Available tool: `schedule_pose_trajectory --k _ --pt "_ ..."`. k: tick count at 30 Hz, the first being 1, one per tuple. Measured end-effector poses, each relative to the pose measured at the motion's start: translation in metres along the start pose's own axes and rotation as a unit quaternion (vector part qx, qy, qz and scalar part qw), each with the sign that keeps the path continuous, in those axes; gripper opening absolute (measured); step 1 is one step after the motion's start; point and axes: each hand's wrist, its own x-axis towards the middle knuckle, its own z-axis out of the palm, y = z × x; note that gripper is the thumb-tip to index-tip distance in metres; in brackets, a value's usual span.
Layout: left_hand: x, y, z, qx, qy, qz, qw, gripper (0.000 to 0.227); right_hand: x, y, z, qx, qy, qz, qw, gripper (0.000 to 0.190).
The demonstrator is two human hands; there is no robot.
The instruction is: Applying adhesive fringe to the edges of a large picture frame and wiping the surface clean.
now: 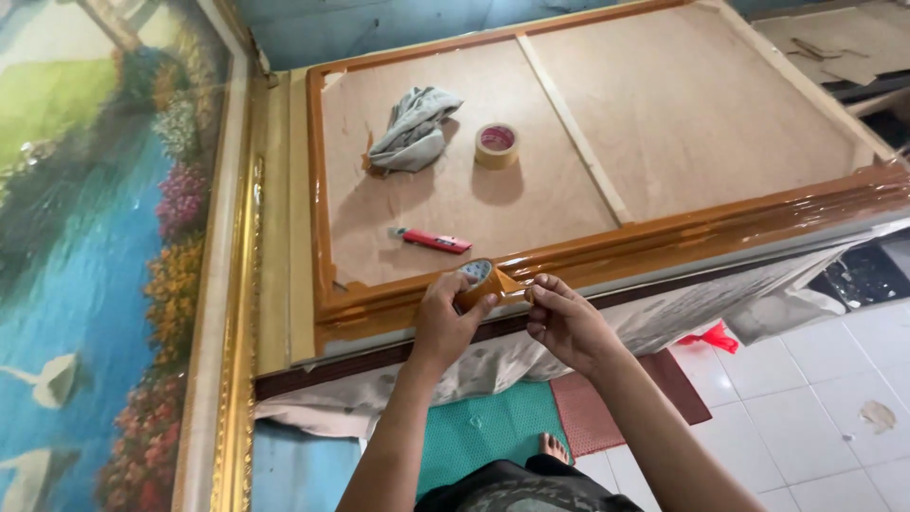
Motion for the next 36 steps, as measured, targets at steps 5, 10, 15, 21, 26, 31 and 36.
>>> schedule_pose_trajectory --k 5,10,15,21,26,31,36 --pt "0.019 0.010 0.045 0.071 0.031 0.120 0.990 0.034 0.022 -0.043 -0.055 0.100 0.017 0.070 0.992 0.007" --pt "0.038 0.017 0.083 0.099 0.044 0.151 0.983 0.039 0.034 -0.087 -0.090 0.182 -0.009 0.077 0.980 0.008" --pt "0.057 0.035 0.102 0.161 0.099 0.188 0.964 0.037 0.019 -0.123 -0.085 0.238 -0.093 0.069 0.964 0.008" --pt "0.054 -0.005 0.045 0.137 0.209 -0.056 0.967 0.035 -0.012 -0.218 -0.114 0.231 -0.046 -0.102 0.966 0.011" --pt "0.045 0.022 0.062 -0.022 0.183 -0.205 0.961 0.027 0.001 -0.173 -0.096 0.030 0.114 -0.118 0.986 0.013" --pt "0.046 0.075 0.100 -0.449 0.184 -0.373 0.791 0.042 -0.015 -0.106 -0.027 -0.264 0.129 -0.074 0.953 0.027" --pt "0.058 0.052 0.123 -0.572 0.183 -0.353 0.717 0.032 -0.004 -0.064 -0.023 -0.623 -0.071 -0.460 0.629 0.017"
